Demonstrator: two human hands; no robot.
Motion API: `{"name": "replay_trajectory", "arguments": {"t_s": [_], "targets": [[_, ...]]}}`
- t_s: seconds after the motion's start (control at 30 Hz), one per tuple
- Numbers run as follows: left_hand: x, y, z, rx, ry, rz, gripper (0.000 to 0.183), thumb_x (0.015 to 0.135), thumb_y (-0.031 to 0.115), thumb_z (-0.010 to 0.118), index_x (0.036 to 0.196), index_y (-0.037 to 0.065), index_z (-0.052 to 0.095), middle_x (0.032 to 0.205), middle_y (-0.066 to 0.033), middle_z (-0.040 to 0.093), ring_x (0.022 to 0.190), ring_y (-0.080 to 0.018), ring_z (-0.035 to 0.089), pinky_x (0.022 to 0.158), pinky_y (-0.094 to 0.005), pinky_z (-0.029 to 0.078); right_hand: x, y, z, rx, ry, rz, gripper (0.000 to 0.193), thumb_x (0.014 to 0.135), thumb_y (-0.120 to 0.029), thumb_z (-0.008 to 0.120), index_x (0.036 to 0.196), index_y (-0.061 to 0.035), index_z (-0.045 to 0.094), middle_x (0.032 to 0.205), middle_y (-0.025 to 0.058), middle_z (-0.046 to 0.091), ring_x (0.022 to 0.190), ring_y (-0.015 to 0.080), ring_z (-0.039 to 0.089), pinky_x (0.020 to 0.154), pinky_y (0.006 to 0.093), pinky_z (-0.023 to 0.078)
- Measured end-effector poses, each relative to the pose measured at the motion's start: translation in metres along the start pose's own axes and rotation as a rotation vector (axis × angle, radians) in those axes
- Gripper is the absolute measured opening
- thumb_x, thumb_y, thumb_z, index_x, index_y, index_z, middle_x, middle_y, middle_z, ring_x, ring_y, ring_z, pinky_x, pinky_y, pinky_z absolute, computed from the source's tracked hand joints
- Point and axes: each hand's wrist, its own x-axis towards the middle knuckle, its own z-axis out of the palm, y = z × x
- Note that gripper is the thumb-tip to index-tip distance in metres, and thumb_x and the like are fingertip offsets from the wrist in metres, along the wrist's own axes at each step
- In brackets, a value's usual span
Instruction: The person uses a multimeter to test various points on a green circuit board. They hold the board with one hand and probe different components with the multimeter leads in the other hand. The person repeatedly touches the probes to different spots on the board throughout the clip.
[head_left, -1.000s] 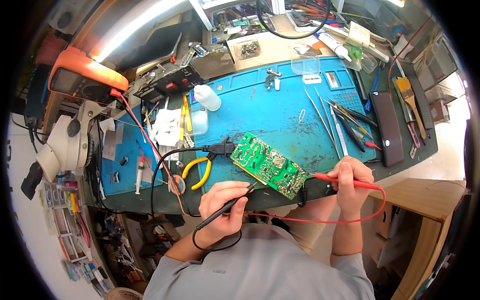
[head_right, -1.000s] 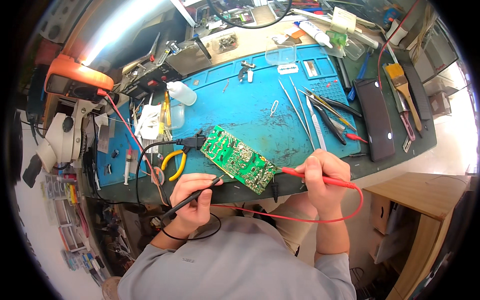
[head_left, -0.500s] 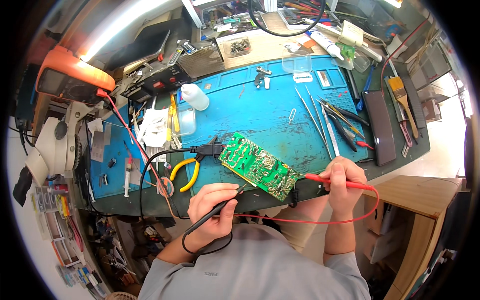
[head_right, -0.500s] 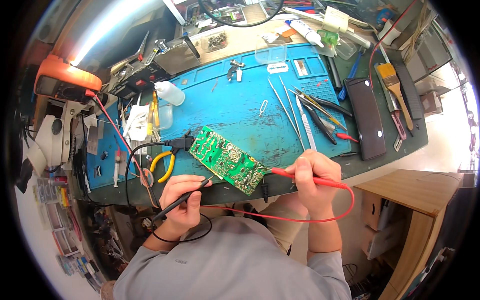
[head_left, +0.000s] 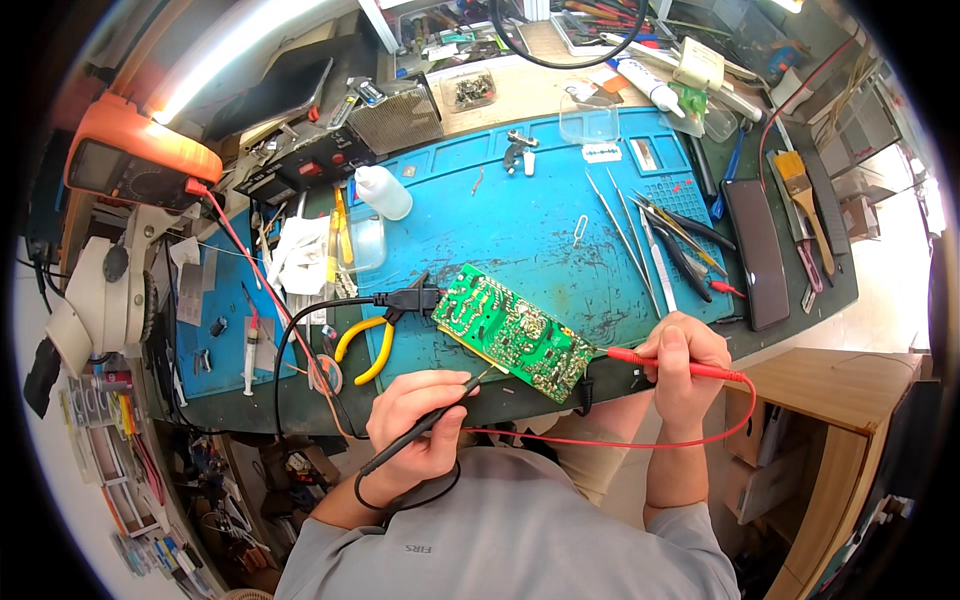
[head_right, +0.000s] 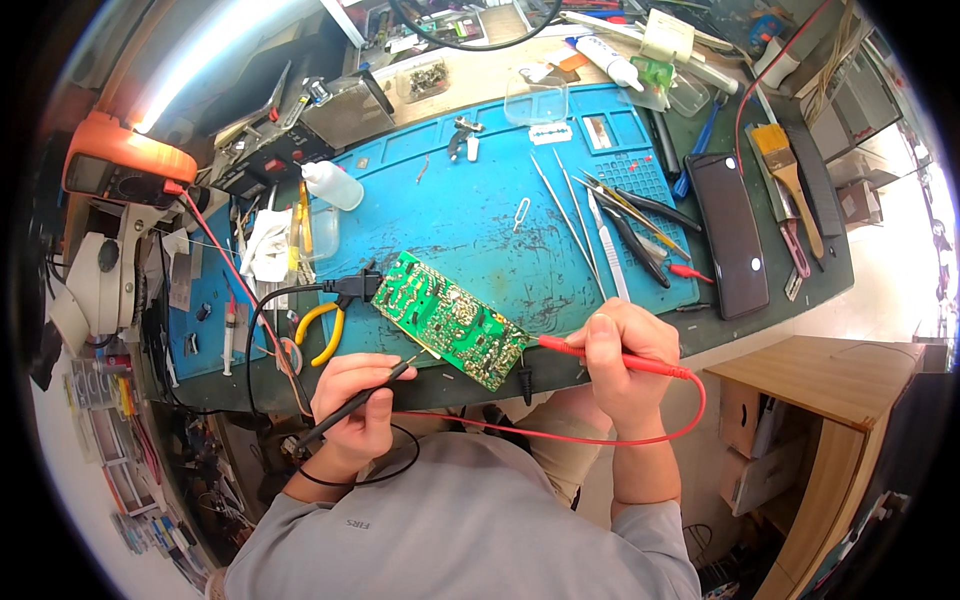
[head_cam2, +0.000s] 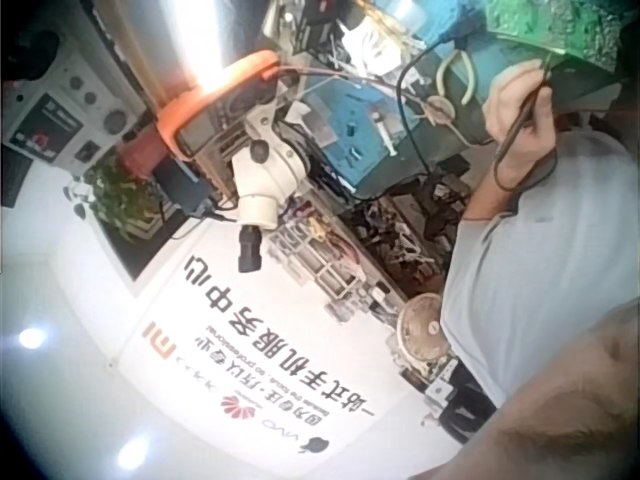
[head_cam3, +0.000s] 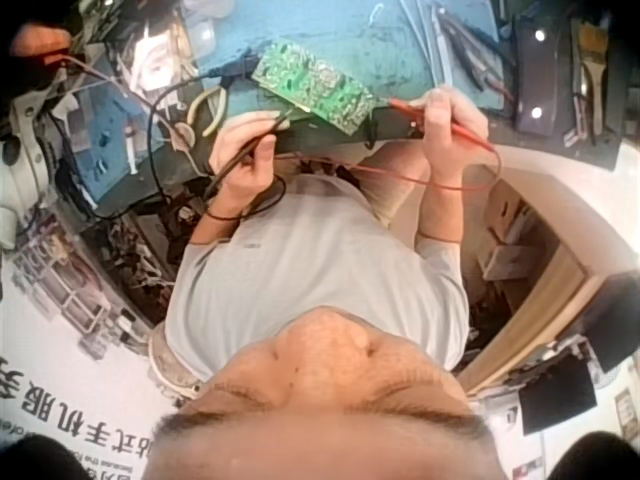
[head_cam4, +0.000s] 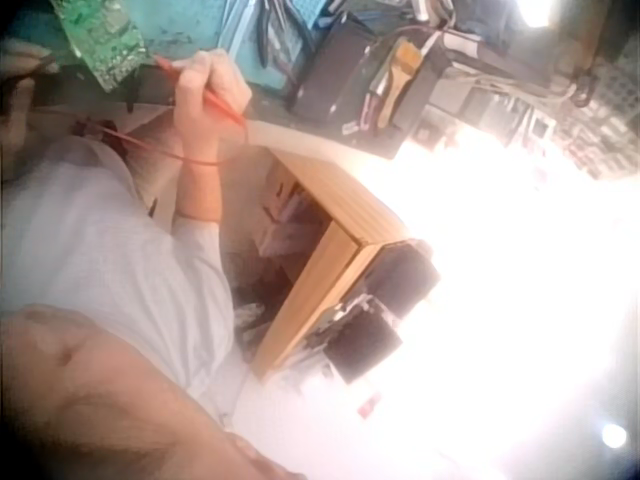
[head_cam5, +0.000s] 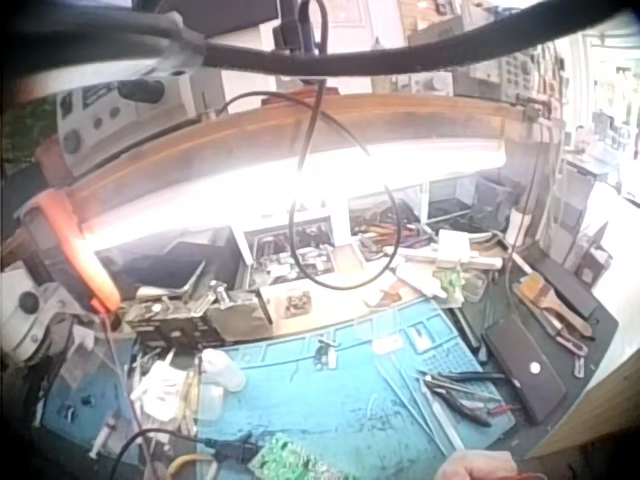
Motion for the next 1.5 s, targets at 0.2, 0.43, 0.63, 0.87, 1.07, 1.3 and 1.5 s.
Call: {"name": "replay_trajectory", "arguments": {"t_s": [0.2,0.43,0.63,0.87,1.07,1.3,1.5], "targets": [[-0.0019,-0.0012,0.0014,-0.024,0.033,-0.005,0.015,0.096,0.009,0.058,0.105,-0.002,0.057,0.104,-0.0190,0.061,0.081,-0.0243,0.070,0.073,-0.0320,0.059,0.0006,-0.0007,0.0014,-0.005,0.002,-0.007,0.027,0.089,-0.006,0.054,0.065,0.0021,0.063,0.060,0.0068,0.061,0.050,0.0100,0.050,0.046,0.0244,0.039],[-0.0008,-0.0007,0.0009,0.008,0.028,0.001,0.015,0.096,0.008,0.058,0.106,-0.003,0.056,0.104,-0.0194,0.060,0.081,-0.0240,0.070,0.074,-0.0316,0.059,0.0016,-0.0002,0.0037,-0.025,0.001,-0.064,0.028,0.090,-0.005,0.050,0.064,0.0021,0.059,0.060,0.0075,0.058,0.046,0.0080,0.044,0.042,0.0231,0.033],[-0.0022,-0.0021,0.0016,-0.007,0.061,-0.047,0.015,0.097,0.008,0.057,0.106,-0.004,0.056,0.105,-0.0199,0.059,0.081,-0.0232,0.070,0.074,-0.0313,0.058,0.0016,-0.0029,0.0040,-0.026,0.016,-0.038,0.025,0.086,-0.002,0.050,0.064,0.0023,0.060,0.060,0.0079,0.059,0.047,0.0096,0.047,0.043,0.0239,0.036],[-0.0008,-0.0034,0.0043,-0.011,0.139,-0.105,0.014,0.092,0.005,0.065,0.103,-0.001,0.060,0.103,-0.0173,0.066,0.078,-0.0225,0.071,0.069,-0.0291,0.059,0.0013,-0.0027,0.0028,-0.049,0.026,-0.028,0.022,0.082,-0.001,0.051,0.062,0.0024,0.060,0.059,0.0087,0.060,0.048,0.0113,0.050,0.044,0.0249,0.038],[0.0003,-0.0014,0.0034,-0.049,0.133,-0.168,0.013,0.091,0.004,0.065,0.102,-0.001,0.061,0.103,-0.0180,0.065,0.079,-0.0225,0.071,0.070,-0.0293,0.059,0.0017,-0.0003,0.0027,-0.058,0.029,-0.050,0.021,0.081,-0.001,0.051,0.062,0.0022,0.060,0.058,0.0089,0.060,0.048,0.0127,0.050,0.044,0.0256,0.038],[-0.0003,-0.0032,0.0018,-0.068,0.113,-0.151,0.016,0.091,0.004,0.065,0.105,-0.001,0.060,0.105,-0.0179,0.065,0.080,-0.0229,0.071,0.070,-0.0298,0.059,0.0020,0.0000,0.0025,-0.062,0.021,-0.063,0.021,0.080,-0.001,0.050,0.062,0.0021,0.059,0.058,0.0091,0.059,0.049,0.0132,0.051,0.045,0.0256,0.038],[0.0012,-0.0030,0.0014,-0.069,0.092,-0.157,0.018,0.090,0.003,0.068,0.106,-0.001,0.060,0.105,-0.0185,0.066,0.080,-0.0236,0.072,0.069,-0.0303,0.060,0.0019,0.0011,0.0028,-0.057,0.026,-0.077,0.022,0.082,-0.002,0.051,0.061,0.0017,0.058,0.057,0.0088,0.059,0.048,0.0132,0.051,0.045,0.0252,0.039]]}}
